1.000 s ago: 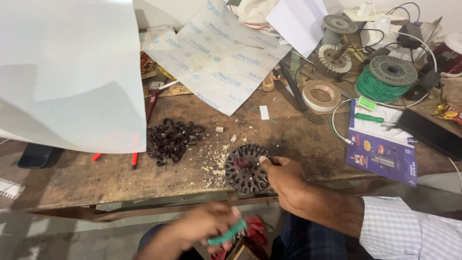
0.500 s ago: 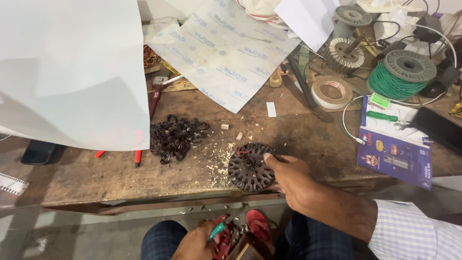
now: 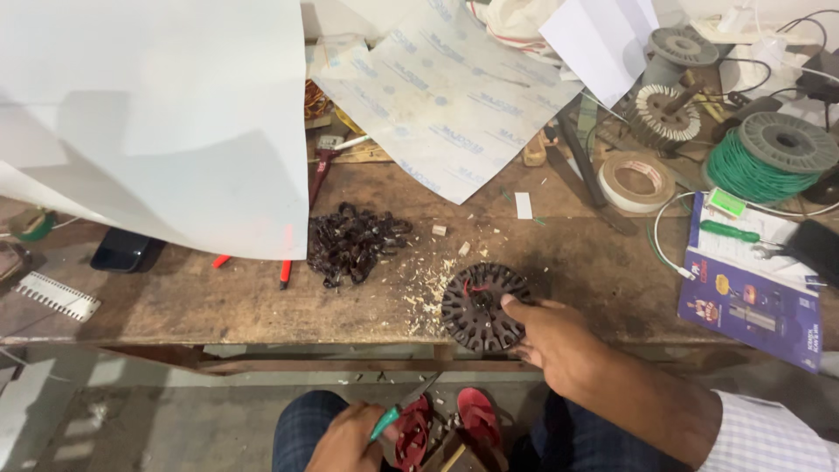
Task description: The person uses green-handled pliers to cut wires from a circular motor stator. They repeatedly rotate the stator and snip protruding wire ends, accumulating cut pieces on the workbench.
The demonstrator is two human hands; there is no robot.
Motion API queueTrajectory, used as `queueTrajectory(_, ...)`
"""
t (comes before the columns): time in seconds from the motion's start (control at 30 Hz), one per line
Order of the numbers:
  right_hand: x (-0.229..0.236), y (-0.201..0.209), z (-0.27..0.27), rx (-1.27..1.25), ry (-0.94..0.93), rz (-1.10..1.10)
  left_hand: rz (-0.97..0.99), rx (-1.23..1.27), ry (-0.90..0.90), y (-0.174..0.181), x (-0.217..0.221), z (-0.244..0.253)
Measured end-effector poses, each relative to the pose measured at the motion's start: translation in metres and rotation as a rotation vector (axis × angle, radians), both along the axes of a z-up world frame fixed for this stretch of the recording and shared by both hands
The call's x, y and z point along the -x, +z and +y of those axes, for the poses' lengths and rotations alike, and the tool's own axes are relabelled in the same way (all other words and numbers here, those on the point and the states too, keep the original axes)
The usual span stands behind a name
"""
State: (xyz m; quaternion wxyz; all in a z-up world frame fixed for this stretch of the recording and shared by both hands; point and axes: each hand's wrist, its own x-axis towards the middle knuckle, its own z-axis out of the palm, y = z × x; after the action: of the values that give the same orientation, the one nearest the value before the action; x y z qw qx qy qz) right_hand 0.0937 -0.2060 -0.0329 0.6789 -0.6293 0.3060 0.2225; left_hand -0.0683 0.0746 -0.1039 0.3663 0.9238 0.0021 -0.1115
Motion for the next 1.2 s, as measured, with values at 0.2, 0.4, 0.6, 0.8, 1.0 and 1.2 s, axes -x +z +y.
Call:
queueTrajectory(0.2,0.002,-0.006,0.000,-0.013,-0.009,-0.053,-0.494,-0.118,0.234,0.066,0.007,-0.024)
queueTrajectory(0.4,0.006,-0.006,0.003,-0.019,0.001,-0.126,-0.654,-0.400,0.123,0.128,-0.026,-0.052)
queueTrajectory(0.6,0.007,-0.012,0.003,-0.010,0.004,-0.153,-0.699,-0.437,0.060,0.145,-0.041,-0.067)
queueTrajectory(0.8,0.009,-0.003,0.003,0.051,0.009,-0.118,-0.383,-0.227,-0.010,0.148,-0.050,-0.063)
queueTrajectory(1.0,0.008,0.008,0.004,0.146,0.038,-0.044,-0.406,0.556,0.111,0.182,-0.045,-0.063)
queueTrajectory(1.2,0.008,0.013,0.004,0.098,0.065,-0.100,-0.386,0.325,0.269,0.194,-0.008,-0.035)
